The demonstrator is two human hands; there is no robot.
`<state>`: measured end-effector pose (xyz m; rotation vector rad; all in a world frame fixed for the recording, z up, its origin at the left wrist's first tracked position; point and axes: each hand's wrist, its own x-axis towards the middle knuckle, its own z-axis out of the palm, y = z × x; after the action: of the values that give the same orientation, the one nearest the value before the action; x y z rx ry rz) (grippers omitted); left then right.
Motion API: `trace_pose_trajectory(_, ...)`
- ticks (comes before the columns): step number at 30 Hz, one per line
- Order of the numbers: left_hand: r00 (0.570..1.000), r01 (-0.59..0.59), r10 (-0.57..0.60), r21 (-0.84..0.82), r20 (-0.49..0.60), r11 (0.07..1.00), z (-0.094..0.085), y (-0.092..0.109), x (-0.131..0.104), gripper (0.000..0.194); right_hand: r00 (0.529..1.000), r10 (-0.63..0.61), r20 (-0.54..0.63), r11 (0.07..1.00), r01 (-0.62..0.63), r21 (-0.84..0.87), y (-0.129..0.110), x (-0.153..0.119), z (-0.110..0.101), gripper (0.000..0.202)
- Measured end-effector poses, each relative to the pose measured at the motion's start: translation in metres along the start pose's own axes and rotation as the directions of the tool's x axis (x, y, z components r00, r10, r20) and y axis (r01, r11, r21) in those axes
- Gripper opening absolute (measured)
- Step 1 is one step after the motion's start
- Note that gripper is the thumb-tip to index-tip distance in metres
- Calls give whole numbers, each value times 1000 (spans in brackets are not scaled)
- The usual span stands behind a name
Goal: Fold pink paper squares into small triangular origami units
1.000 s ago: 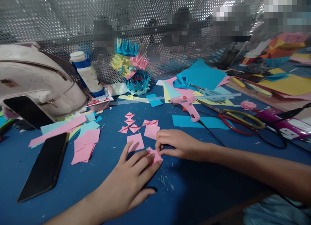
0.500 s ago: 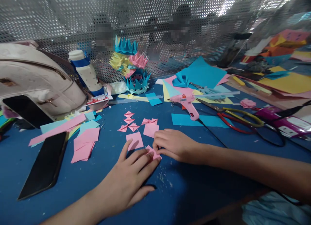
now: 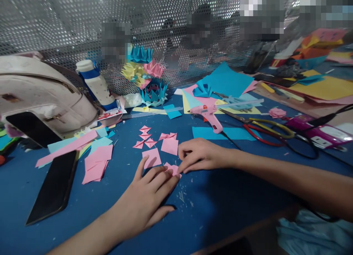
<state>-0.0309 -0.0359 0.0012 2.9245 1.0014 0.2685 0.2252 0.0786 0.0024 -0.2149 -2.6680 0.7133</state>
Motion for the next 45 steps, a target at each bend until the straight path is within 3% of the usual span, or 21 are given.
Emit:
trace_pose_trajectory(5,1000,7,-6,-23,7,1000,1,0,0,54,988,-85,131,994,94,-63,11,-2,-5,32)
trace_pose_trajectory(13,995,-40,36,-45,-90,998,0,-2,-3,42,993,-44,106,994,55,-98,16,-1,-4,28)
trace_pose_trajectory(17,987,-45,29,-103,-158,994,0,-2,-3,31,995,101,15,995,-101,-22,2,2,1,22)
trace_pose_trajectory(21,986,-50,32,-105,-164,993,1,-2,-4,29,935,351,-50,933,-354,-65,-15,7,4,16)
trace_pose_trajectory(27,982,-65,49,-84,-181,994,1,1,-5,33,914,401,-57,910,-404,-93,-32,11,12,11)
trace_pose_trajectory(33,973,-132,112,-88,-202,987,2,0,-6,33,855,515,-65,851,-519,-83,-38,14,15,4)
trace_pose_trajectory(38,967,-196,175,-101,-188,975,3,-2,-7,38,854,513,-85,852,-519,-73,-37,14,15,1)
trace_pose_trajectory(45,975,-142,128,-72,-180,987,2,-1,-5,36,902,394,-178,912,-407,-43,-32,10,23,6)
